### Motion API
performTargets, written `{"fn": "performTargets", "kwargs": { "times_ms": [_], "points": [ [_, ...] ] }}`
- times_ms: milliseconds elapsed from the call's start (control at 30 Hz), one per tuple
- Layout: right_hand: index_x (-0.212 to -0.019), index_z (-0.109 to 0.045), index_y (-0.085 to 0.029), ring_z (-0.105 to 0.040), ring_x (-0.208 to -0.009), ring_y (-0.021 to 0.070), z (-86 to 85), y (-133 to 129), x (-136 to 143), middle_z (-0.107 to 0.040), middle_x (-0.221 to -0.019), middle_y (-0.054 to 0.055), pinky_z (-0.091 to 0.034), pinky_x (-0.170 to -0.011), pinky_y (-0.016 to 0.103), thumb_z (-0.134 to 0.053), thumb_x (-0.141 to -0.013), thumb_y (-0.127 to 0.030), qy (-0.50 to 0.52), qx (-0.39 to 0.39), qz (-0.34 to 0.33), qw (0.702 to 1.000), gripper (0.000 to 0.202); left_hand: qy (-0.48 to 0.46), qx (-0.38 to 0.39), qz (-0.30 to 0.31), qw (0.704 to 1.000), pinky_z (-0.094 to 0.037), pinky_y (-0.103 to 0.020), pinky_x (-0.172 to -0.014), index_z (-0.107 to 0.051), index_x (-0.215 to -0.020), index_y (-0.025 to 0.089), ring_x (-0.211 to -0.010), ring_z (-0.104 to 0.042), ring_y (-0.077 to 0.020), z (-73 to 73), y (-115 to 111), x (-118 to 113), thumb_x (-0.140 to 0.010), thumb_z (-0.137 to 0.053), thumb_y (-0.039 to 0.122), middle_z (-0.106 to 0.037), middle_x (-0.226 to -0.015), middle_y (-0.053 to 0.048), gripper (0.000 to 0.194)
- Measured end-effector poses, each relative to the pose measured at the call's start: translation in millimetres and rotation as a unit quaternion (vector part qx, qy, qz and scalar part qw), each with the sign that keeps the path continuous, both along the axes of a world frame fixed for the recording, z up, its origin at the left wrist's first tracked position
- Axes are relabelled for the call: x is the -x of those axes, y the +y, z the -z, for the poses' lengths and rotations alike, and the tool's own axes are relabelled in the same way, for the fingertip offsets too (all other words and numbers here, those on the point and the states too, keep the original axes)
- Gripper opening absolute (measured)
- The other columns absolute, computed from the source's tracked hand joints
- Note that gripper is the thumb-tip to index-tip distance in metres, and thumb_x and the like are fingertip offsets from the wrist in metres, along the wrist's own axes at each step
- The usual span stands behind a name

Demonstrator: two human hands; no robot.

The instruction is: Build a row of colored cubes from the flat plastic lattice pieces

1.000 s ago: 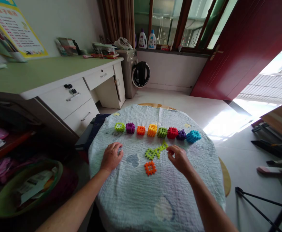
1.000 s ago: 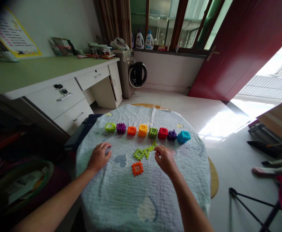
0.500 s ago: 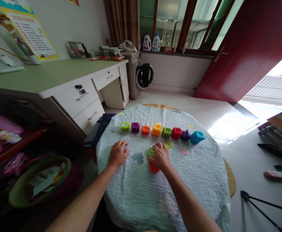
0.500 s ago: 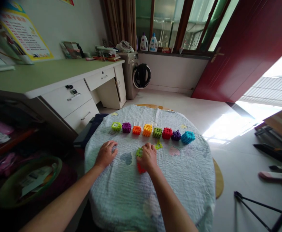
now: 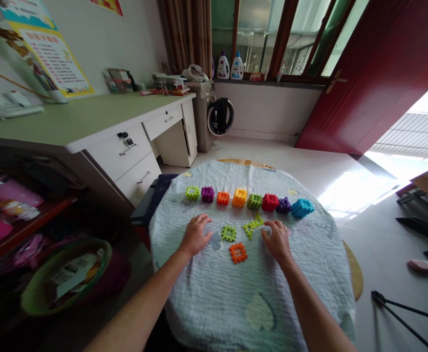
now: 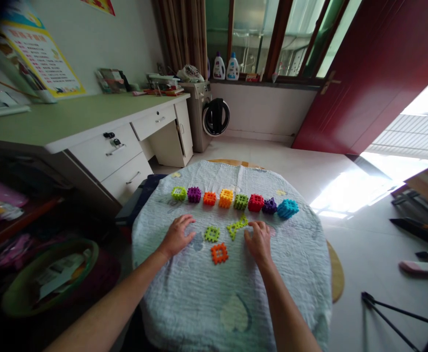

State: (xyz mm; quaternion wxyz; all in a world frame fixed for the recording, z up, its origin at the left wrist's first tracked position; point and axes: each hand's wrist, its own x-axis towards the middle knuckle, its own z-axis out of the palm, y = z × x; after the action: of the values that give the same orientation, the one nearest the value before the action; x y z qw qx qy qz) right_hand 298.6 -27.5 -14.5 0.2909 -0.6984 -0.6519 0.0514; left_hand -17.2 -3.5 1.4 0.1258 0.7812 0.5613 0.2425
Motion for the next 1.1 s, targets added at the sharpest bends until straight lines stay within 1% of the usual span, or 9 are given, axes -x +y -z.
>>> {"fn": "performTargets", "kwargs": {
  "times_ms": [133, 200, 300, 433, 567, 700, 867, 967, 1100],
  "points": [
    [-0.098, -0.068, -0.021, -0.052, -0.1, 0.0249, 7.6, -6.6, 0.8, -0.061, -0.104, 0.01, -0.04, -0.094, 0.04, -0.051, -0.084, -0.03, -0.01, 0.0, 0.002, 1.0, 0.024, 0.034, 0.041, 0.115, 0.992, -0.038, -0.045, -0.11, -0.06, -0.123, 0.021, -0.126, -0.049, -0.0287, -8.0, 1.4, -36.9, -0.073, -0.071, 0.025, -0.056, -0.136, -0.01, 0.052],
    [-0.1, -0.067, -0.021, -0.051, -0.102, 0.0252, 10.0, -8.0, 2.3, -0.061, -0.106, 0.01, -0.04, -0.094, 0.04, -0.051, -0.084, -0.029, -0.015, -0.002, 0.003, 1.0, 0.024, 0.059, 0.065, 0.151, 0.985, -0.039, -0.043, -0.108, -0.058, -0.125, 0.021, -0.123, -0.051, -0.0279, -12.5, 5.9, -48.4, -0.072, -0.072, 0.027, -0.059, -0.133, -0.009, 0.055],
    [-0.1, -0.067, -0.021, -0.051, -0.102, 0.0256, 12.4, -7.8, 1.9, -0.061, -0.106, 0.01, -0.04, -0.095, 0.04, -0.051, -0.084, -0.029, -0.019, -0.003, 0.0, 1.0, 0.024, 0.112, 0.086, 0.182, 0.973, -0.046, -0.038, -0.098, -0.062, -0.119, 0.02, -0.109, -0.057, -0.0261, -20.2, 14.4, -55.2, -0.071, -0.072, 0.03, -0.064, -0.117, -0.009, 0.05],
    [-0.098, -0.067, -0.021, -0.052, -0.102, 0.0257, 14.0, -6.2, 0.4, -0.061, -0.106, 0.01, -0.04, -0.096, 0.041, -0.051, -0.083, -0.026, -0.013, -0.006, -0.001, 1.0, 0.022, 0.179, 0.069, 0.199, 0.961, -0.048, -0.038, -0.089, -0.069, -0.105, 0.02, -0.098, -0.059, -0.0271, -31.4, 22.9, -56.6, -0.067, -0.073, 0.037, -0.065, -0.101, -0.009, 0.042],
    [-0.098, -0.066, -0.022, -0.052, -0.103, 0.026, 12.2, -6.7, 2.0, -0.062, -0.104, 0.009, -0.04, -0.094, 0.041, -0.051, -0.082, -0.024, -0.009, -0.005, 0.004, 1.0, 0.022, 0.15, 0.037, 0.21, 0.965, -0.046, -0.039, -0.091, -0.067, -0.109, 0.021, -0.097, -0.059, -0.0264, -45.9, 34.4, -66.7, -0.066, -0.074, 0.044, -0.065, -0.104, -0.008, 0.049],
    [-0.096, -0.066, -0.021, -0.052, -0.102, 0.0254, 8.8, -7.5, 4.0, -0.062, -0.103, 0.009, -0.041, -0.091, 0.039, -0.05, -0.084, -0.022, -0.009, -0.005, 0.007, 1.0, 0.02, 0.109, -0.013, 0.198, 0.974, -0.042, -0.039, -0.096, -0.064, -0.114, 0.021, -0.103, -0.057, -0.0266, -65.5, 56.3, -91.6, -0.07, -0.073, 0.043, -0.064, -0.108, -0.008, 0.051],
    [-0.097, -0.065, -0.021, -0.052, -0.101, 0.0244, 9.6, -7.3, 4.5, -0.061, -0.102, 0.008, -0.041, -0.092, 0.038, -0.05, -0.084, -0.02, -0.009, -0.009, 0.013, 1.0, 0.02, 0.142, -0.06, 0.183, 0.971, -0.035, -0.044, -0.102, -0.064, -0.113, 0.019, -0.112, -0.051, -0.0295, -85.6, 88.0, -132.6, -0.07, -0.072, 0.041, -0.062, -0.113, -0.01, 0.049],
    [-0.095, -0.065, -0.022, -0.052, -0.1, 0.0242, 9.5, -7.6, 5.3, -0.061, -0.101, 0.008, -0.04, -0.091, 0.038, -0.05, -0.083, -0.018, -0.006, -0.009, 0.017, 1.0, 0.02, 0.182, -0.062, 0.186, 0.964, -0.029, -0.048, -0.107, -0.064, -0.111, 0.019, -0.118, -0.047, -0.0308, -90.6, 104.9, -154.0, -0.07, -0.071, 0.036, -0.061, -0.116, -0.011, 0.045],
    [-0.095, -0.065, -0.022, -0.051, -0.1, 0.0243, 4.9, -9.0, 7.8, -0.061, -0.102, 0.008, -0.04, -0.091, 0.037, -0.05, -0.083, -0.018, -0.006, 0.003, 0.022, 1.0, 0.02, 0.233, -0.026, 0.197, 0.952, -0.022, -0.053, -0.111, -0.064, -0.109, 0.022, -0.123, -0.044, -0.0309, -91.0, 122.1, -173.3, -0.069, -0.071, 0.031, -0.061, -0.12, -0.009, 0.042]
  ]
}}
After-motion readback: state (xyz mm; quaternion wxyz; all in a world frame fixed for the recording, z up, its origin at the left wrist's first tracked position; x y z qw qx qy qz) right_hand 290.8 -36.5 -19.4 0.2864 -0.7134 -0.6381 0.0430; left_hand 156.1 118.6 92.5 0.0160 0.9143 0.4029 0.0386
